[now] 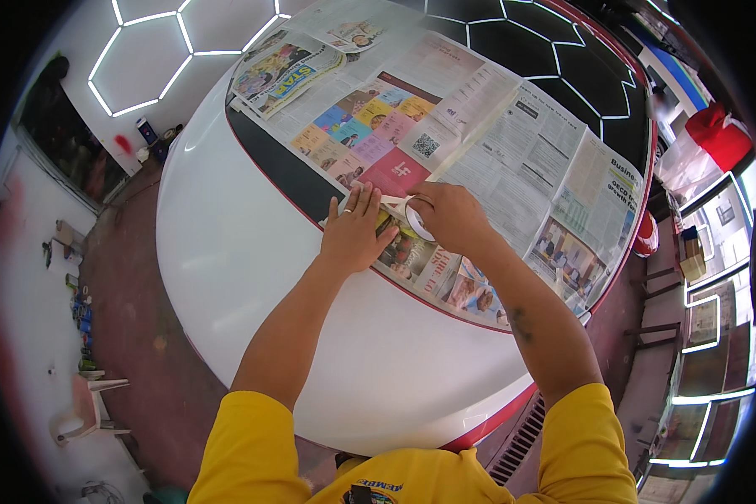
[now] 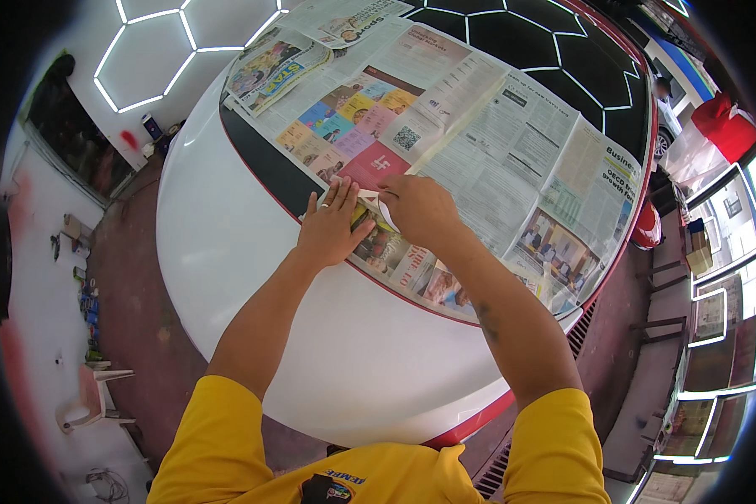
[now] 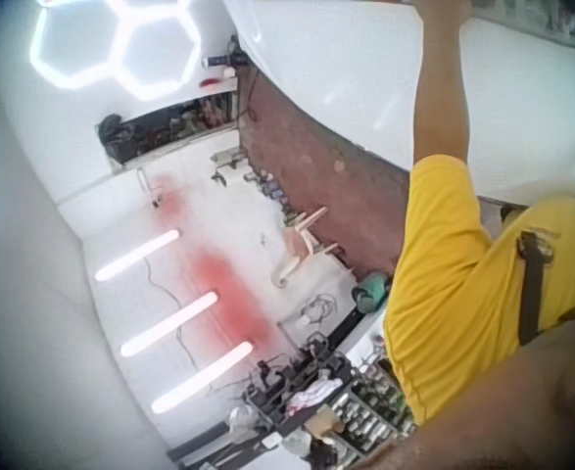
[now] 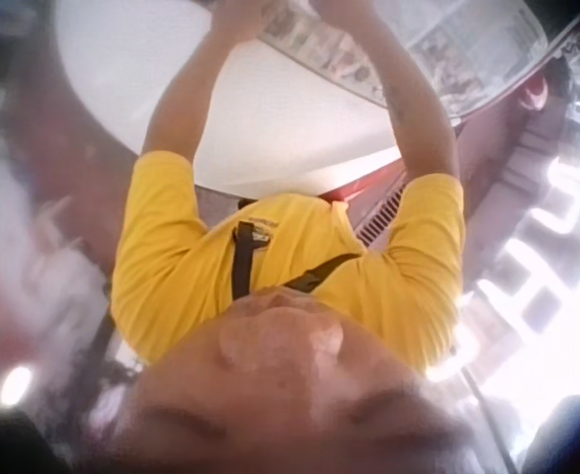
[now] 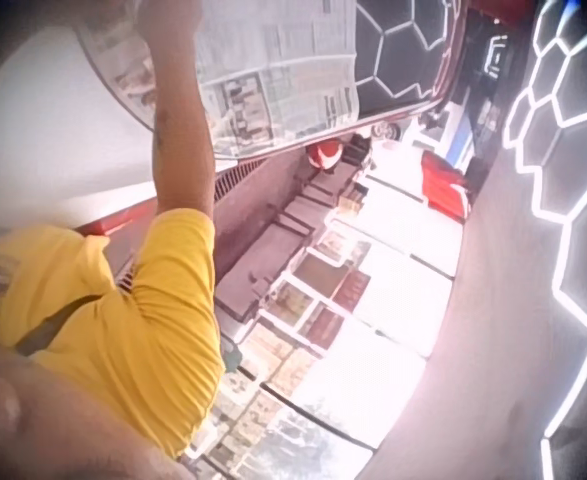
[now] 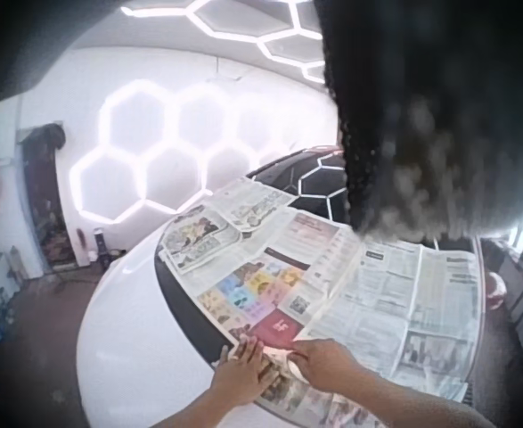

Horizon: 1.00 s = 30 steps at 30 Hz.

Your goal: The person tapes sheets of newspaper onto the hood and side windows of a red car using masking tape. They smooth the paper to ensure it adheres and overlaps sections to cover the surface.

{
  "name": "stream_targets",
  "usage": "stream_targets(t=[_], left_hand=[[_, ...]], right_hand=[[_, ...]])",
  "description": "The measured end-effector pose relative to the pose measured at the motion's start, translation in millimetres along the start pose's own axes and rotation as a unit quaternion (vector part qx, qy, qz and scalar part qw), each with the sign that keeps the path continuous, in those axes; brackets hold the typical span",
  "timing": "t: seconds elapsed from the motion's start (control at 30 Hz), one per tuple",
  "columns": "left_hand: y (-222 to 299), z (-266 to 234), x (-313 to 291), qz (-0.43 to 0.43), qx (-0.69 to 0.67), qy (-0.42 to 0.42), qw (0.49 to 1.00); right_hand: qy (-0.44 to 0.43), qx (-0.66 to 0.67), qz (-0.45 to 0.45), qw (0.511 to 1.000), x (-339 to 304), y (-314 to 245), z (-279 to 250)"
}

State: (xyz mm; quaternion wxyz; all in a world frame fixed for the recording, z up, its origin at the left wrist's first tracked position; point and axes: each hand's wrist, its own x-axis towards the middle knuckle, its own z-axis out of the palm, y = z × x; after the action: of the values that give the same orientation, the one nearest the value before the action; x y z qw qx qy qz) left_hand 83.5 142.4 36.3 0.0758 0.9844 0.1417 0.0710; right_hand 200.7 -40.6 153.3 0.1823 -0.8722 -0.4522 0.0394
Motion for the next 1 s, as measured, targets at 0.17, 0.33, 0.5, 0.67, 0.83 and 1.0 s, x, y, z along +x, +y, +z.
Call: stream_targets(t=[0.17, 0.33, 0.5, 0.67, 0.83, 1.0], left_hand=[[4, -2, 1, -0.034, -0.018, -0.001, 0.999], [-2, -2, 5, -0.022, -0.043, -0.004, 0.999], [2, -19, -1, 0.027, -0.003, -0.049, 0.998], [16, -49, -7, 0.039, 0.057, -0.112, 0.991], [20, -24, -1, 0.095, 0.103, -0.068, 0.988], [35, -19, -2, 0.049, 0.034, -0.099, 0.993]], right_hand=[[-0.113, -0.145, 0.024, 0.983, -45, -21, -26], [-0.196, -0.203, 0.033, 0.959, -48, -14, -25], [-0.173, -0.242, 0.007, 0.955, -46, -11, -23], [-0.135, -0.209, 0.011, 0.969, -45, 3, -14], [0.001, -0.002, -0.007, 1.000, -52, 29, -25], [-0.018, -0.019, -0.009, 1.000, -74, 39, -37]])
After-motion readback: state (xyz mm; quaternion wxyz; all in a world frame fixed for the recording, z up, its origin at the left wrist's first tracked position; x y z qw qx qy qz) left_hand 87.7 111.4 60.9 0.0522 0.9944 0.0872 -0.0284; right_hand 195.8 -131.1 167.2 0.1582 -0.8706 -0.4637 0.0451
